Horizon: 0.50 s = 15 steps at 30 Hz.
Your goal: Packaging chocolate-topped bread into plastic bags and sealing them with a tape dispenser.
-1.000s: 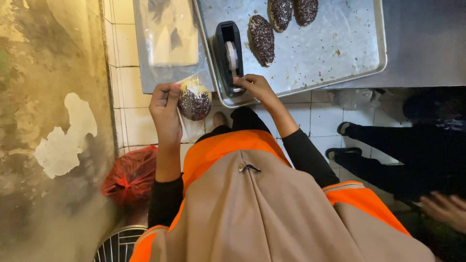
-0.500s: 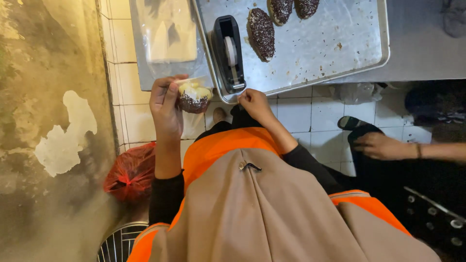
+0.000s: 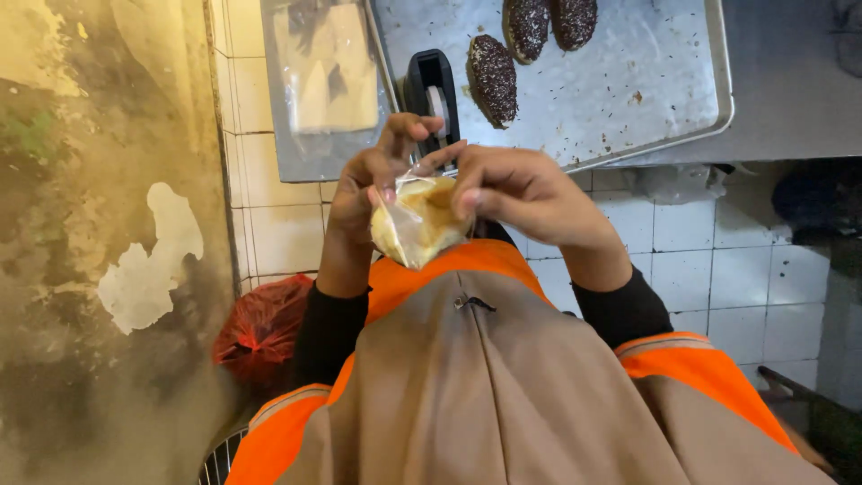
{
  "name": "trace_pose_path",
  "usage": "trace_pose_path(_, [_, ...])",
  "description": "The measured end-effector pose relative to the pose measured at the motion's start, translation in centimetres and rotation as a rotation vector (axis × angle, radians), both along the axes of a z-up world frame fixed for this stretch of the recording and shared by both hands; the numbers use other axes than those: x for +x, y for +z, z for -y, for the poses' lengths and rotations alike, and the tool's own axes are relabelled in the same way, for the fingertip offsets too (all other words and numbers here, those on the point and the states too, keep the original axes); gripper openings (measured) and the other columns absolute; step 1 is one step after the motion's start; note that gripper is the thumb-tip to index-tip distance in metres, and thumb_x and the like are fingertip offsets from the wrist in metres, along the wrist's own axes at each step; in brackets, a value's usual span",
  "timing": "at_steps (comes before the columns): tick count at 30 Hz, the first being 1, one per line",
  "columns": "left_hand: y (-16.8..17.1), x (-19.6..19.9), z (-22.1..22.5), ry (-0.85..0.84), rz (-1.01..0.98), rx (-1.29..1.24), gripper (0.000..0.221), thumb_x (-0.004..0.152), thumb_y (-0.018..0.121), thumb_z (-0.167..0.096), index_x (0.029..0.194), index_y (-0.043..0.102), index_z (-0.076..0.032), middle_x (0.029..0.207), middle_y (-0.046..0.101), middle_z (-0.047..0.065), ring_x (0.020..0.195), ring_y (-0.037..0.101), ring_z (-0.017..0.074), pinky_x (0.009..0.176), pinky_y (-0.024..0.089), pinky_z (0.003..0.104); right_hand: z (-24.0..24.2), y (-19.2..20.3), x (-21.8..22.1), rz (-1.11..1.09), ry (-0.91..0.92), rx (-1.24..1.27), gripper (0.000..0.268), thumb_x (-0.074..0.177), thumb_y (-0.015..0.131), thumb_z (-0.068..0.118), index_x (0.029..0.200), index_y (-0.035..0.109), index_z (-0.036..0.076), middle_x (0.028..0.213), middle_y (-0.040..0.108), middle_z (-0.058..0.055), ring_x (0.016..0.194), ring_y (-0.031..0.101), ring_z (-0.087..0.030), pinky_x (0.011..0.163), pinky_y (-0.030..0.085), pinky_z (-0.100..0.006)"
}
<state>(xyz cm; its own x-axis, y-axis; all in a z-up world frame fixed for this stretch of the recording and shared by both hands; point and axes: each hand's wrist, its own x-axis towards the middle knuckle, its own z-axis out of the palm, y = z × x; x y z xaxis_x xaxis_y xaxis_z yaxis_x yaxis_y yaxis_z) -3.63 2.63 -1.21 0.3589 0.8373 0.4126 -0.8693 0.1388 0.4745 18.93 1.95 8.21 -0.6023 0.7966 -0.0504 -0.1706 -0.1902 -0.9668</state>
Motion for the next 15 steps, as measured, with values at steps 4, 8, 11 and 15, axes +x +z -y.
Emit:
trace_pose_path(4, [0.7, 1.3, -1.0, -0.054, -0.021, 0.059, 0.027, 0.098, 0.077, -0.030, 0.084, 0.066, -0.011, 0.142, 0.049, 0.012, 0.151, 0.034, 0.0282, 0.131, 0.019, 0.068, 0.7, 3.2, -1.9, 0.335, 0.084, 0.355, 0.022, 0.100, 0.068, 0.023, 0.091, 0.067, 0.003, 0.085, 0.061, -0.002, 0.081, 0.055, -0.012, 0.095, 0.041, -0.032])
trace_pose_path(8, [1.0, 2.5, -0.8, -0.054, 0.046, 0.008, 0.022, 0.098, 0.077, -0.028, 0.087, 0.065, -0.012, 0.143, 0.050, 0.012, 0.150, 0.035, 0.0293, 0.132, 0.024, 0.063, 0.4, 3.0, -1.4, 0.482, -0.021, 0.571, 0.027, 0.095, 0.078, 0.028, 0.084, 0.064, 0.007, 0.086, 0.058, -0.003, 0.091, 0.055, -0.019, 0.079, 0.047, -0.033])
trace_pose_path(11, [-1.5, 3.7, -1.6, -0.079, 0.153, -0.029, 0.019, 0.096, 0.077, -0.029, 0.089, 0.067, -0.014, 0.144, 0.049, 0.013, 0.155, 0.035, 0.0321, 0.124, 0.032, 0.051, 0.1, 3.2, -0.8, 0.572, -0.040, 0.538, 0.033, 0.087, 0.084, 0.029, 0.090, 0.062, 0.006, 0.087, 0.059, -0.004, 0.092, 0.055, -0.022, 0.080, 0.047, -0.035])
trace_pose_path(15, [-0.6, 5.0, -1.7, -0.102, 0.166, -0.017, 0.015, 0.101, 0.072, -0.030, 0.097, 0.070, -0.016, 0.146, 0.051, 0.010, 0.151, 0.037, 0.0293, 0.124, 0.038, 0.047, -0.6, 3.1, 1.1, 0.474, -0.065, 0.702, 0.036, 0.090, 0.083, 0.026, 0.116, 0.065, 0.009, 0.112, 0.060, -0.009, 0.112, 0.055, -0.026, 0.099, 0.046, -0.038])
